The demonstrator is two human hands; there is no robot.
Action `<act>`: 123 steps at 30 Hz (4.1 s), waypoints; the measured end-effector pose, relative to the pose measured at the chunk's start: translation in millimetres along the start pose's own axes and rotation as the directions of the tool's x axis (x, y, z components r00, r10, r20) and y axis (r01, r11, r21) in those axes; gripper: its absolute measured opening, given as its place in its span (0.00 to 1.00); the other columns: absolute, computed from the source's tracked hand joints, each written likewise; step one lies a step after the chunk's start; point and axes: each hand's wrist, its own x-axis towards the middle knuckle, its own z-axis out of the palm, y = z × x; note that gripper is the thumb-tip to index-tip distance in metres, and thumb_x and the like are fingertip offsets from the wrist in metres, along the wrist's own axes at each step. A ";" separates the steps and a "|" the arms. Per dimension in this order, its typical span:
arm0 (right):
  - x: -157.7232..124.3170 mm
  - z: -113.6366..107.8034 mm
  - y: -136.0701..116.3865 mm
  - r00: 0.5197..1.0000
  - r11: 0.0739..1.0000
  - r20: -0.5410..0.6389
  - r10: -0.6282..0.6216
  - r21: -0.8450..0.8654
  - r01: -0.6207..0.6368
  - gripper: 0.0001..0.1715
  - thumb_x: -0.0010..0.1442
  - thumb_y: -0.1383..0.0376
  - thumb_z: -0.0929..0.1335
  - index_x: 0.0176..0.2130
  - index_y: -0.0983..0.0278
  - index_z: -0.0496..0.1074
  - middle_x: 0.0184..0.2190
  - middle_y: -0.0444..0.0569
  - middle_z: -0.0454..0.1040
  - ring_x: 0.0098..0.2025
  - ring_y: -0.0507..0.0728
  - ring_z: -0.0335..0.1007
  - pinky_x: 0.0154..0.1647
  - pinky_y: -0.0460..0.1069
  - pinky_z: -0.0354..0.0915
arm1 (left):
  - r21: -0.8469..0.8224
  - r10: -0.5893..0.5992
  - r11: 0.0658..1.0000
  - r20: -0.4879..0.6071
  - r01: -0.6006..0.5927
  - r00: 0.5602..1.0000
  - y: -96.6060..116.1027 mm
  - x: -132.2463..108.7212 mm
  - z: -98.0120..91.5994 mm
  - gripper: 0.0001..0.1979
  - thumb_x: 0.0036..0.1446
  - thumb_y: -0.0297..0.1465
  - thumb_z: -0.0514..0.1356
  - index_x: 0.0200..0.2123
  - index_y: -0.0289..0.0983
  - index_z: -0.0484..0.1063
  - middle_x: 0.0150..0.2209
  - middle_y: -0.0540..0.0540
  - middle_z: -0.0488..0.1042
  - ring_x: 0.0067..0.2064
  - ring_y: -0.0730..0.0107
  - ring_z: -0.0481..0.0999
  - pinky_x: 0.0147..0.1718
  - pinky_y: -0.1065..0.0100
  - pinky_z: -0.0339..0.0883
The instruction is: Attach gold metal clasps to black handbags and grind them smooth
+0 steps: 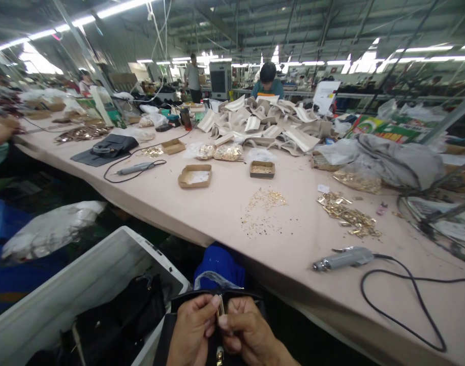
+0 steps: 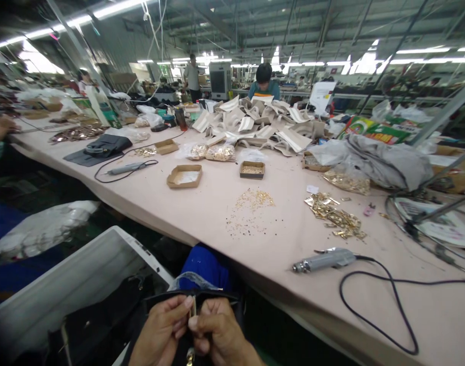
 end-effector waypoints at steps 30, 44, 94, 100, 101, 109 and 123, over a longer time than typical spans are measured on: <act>15.6 -20.6 16.1 0.984 0.989 -0.123 -0.125 -0.089 0.115 0.28 0.30 0.62 0.85 0.25 0.65 0.70 0.19 0.46 0.73 0.18 0.51 0.63 0.19 0.45 0.57 | 0.027 -0.022 0.999 0.002 0.022 1.000 -4.7 5.7 -5.9 0.25 0.35 0.48 0.79 0.22 0.32 0.79 0.18 0.49 0.68 0.20 0.78 0.59 0.19 0.73 0.50; -24.9 7.4 -17.3 0.660 -0.029 0.463 -0.591 -0.830 0.557 0.16 0.65 0.74 0.67 0.51 0.62 0.76 0.40 0.53 0.73 0.40 0.57 0.71 0.39 0.51 0.69 | -0.047 -0.001 0.999 -0.164 -0.006 0.986 9.2 -0.4 19.4 0.17 0.35 0.38 0.74 0.16 0.34 0.71 0.14 0.51 0.64 0.16 0.81 0.56 0.16 0.74 0.43; 46.3 19.0 -64.5 0.927 0.590 -0.154 -0.343 -0.803 0.084 0.15 0.49 0.60 0.73 0.34 0.69 0.83 0.16 0.44 0.71 0.20 0.51 0.62 0.22 0.46 0.56 | 0.075 0.347 0.935 0.029 -0.348 0.937 8.7 18.6 3.1 0.15 0.44 0.22 0.61 0.34 0.32 0.86 0.25 0.45 0.83 0.23 0.69 0.76 0.26 0.72 0.69; 47.9 13.4 -62.6 0.935 0.618 -0.081 -0.346 -0.769 0.162 0.13 0.51 0.61 0.73 0.34 0.67 0.82 0.19 0.45 0.73 0.21 0.52 0.64 0.25 0.47 0.61 | 0.079 0.322 0.945 -0.055 -0.317 0.945 6.4 20.3 3.6 0.13 0.42 0.23 0.62 0.33 0.30 0.84 0.24 0.44 0.82 0.25 0.67 0.78 0.25 0.71 0.68; 47.6 13.0 -63.0 0.938 0.607 -0.054 -0.342 -0.775 0.177 0.13 0.52 0.60 0.74 0.34 0.67 0.82 0.21 0.46 0.75 0.22 0.52 0.65 0.26 0.47 0.62 | 0.091 0.317 0.946 -0.066 -0.311 0.946 6.0 20.5 3.4 0.12 0.42 0.23 0.62 0.32 0.30 0.84 0.23 0.44 0.81 0.25 0.66 0.79 0.24 0.71 0.68; 41.6 24.4 -65.9 0.910 0.496 0.013 -0.413 -0.835 0.237 0.09 0.55 0.60 0.74 0.30 0.64 0.81 0.24 0.45 0.76 0.26 0.52 0.67 0.30 0.47 0.62 | 0.263 0.348 0.896 0.090 -0.359 0.933 5.7 13.0 -2.4 0.17 0.59 0.34 0.62 0.46 0.28 0.81 0.21 0.47 0.79 0.20 0.68 0.75 0.21 0.71 0.66; 55.2 33.2 -55.7 0.872 0.363 -0.051 -0.486 -0.920 0.149 0.24 0.63 0.51 0.69 0.23 0.64 0.75 0.18 0.46 0.72 0.22 0.53 0.66 0.25 0.47 0.58 | 0.448 0.436 0.808 -0.018 -0.383 0.900 -8.5 31.6 -14.7 0.16 0.53 0.45 0.65 0.32 0.40 0.86 0.32 0.42 0.86 0.36 0.50 0.85 0.37 0.64 0.77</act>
